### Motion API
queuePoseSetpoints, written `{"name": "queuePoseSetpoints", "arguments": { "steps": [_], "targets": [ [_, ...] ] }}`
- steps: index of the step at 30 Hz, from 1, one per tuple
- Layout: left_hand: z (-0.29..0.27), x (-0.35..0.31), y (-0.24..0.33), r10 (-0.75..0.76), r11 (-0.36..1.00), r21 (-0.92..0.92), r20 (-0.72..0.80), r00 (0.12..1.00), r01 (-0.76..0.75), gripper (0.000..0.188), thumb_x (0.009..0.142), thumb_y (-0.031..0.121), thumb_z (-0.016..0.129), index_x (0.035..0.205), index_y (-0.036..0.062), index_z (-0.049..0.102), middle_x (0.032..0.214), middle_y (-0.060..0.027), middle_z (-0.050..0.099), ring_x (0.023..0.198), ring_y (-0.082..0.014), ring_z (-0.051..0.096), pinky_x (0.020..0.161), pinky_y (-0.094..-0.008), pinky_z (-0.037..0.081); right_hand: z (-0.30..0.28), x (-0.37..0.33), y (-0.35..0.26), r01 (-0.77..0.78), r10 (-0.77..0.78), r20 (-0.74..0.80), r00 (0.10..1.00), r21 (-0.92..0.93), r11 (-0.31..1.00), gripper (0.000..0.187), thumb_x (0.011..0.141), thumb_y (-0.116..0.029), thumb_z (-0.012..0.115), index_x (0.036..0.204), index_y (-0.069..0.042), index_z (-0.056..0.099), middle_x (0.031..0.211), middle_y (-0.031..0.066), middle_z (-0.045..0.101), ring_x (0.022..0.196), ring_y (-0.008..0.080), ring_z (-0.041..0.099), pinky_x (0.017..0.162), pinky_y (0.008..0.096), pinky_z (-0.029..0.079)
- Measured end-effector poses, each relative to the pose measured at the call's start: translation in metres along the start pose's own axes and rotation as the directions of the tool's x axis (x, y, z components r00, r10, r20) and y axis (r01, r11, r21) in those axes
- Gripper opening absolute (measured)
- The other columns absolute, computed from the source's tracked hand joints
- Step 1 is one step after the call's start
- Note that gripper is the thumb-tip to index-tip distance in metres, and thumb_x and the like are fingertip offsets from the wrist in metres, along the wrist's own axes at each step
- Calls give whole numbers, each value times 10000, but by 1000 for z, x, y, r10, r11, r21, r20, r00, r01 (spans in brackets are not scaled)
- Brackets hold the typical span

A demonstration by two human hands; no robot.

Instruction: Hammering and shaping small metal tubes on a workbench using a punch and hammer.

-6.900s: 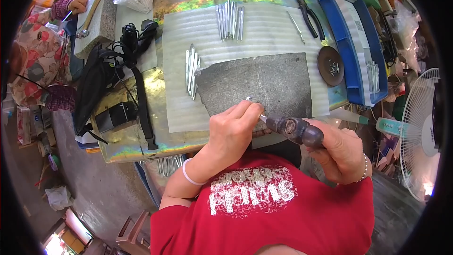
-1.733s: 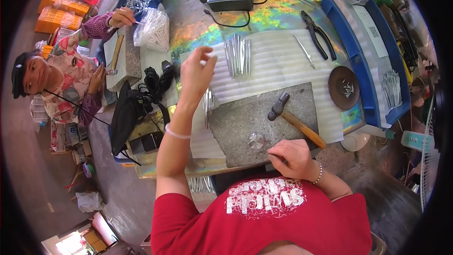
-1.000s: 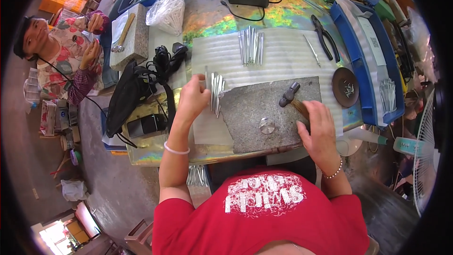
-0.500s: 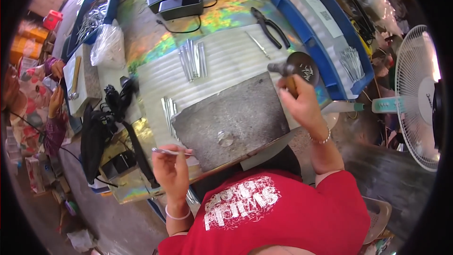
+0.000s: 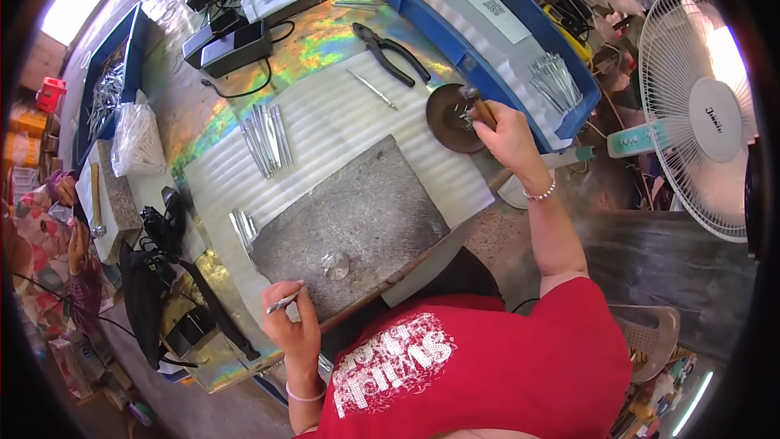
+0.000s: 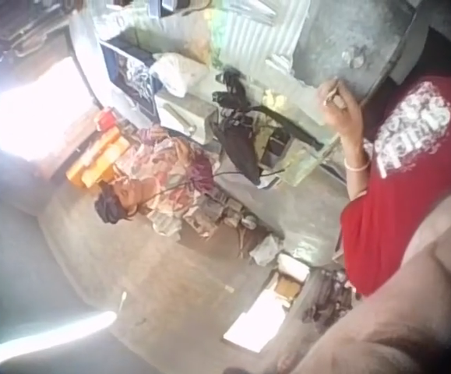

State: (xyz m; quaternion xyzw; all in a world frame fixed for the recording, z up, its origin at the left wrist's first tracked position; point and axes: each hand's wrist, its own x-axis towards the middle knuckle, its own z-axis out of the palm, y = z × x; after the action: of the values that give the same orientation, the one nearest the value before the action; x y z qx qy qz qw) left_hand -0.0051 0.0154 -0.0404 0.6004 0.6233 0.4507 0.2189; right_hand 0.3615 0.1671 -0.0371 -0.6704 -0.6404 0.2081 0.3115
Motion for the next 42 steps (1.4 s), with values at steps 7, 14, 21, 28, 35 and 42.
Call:
{"name": "queuePoseSetpoints", "arguments": {
  "steps": [7,14,21,28,35,42],
  "targets": [
    [0,-1,4,-43,998,-38,15,999,43,128,795,-94,581,888,-9,564,864,-116,570,771,-192,570,664,-259,485,20,29,11,174,-178,10,984,-266,948,145,759,-91,553,827,36,554,798,222,563,765,408,554,681,449,447],
    [-1,-1,2,-38,998,-48,29,999,39,129,802,-78,589,905,-6,559,874,-113,570,767,-184,569,657,-257,486,13,31,-3,67,-35,146,989,-220,973,146,734,-76,534,783,62,545,761,272,581,769,426,581,690,478,457],
    [-3,2,3,-47,997,-62,47,998,50,126,802,-79,587,899,-6,557,860,-114,577,759,-186,570,645,-257,482,18,34,5,57,-30,110,993,-249,967,194,744,-120,566,844,44,599,743,229,603,705,371,609,634,382,475],
    [-2,3,2,-19,998,-60,19,1000,20,132,787,-84,595,881,2,561,835,-118,588,750,-214,573,653,-278,476,12,29,-5,1,5,36,999,-154,988,196,744,-143,591,827,34,614,686,201,599,648,318,615,611,353,474],
    [-3,2,2,-24,998,-56,34,999,26,141,782,-83,596,884,9,564,812,-116,592,739,-236,569,658,-304,461,25,35,-6,-49,66,78,995,-196,979,189,715,-120,565,744,67,584,707,269,583,725,416,598,669,446,477],
    [-3,4,3,4,999,-40,31,1000,-3,145,777,-80,600,883,12,562,795,-118,596,731,-262,563,665,-332,452,30,49,-3,48,-7,106,994,-387,921,149,697,-67,543,718,74,583,753,283,587,753,420,598,694,467,477]
  ]
}}
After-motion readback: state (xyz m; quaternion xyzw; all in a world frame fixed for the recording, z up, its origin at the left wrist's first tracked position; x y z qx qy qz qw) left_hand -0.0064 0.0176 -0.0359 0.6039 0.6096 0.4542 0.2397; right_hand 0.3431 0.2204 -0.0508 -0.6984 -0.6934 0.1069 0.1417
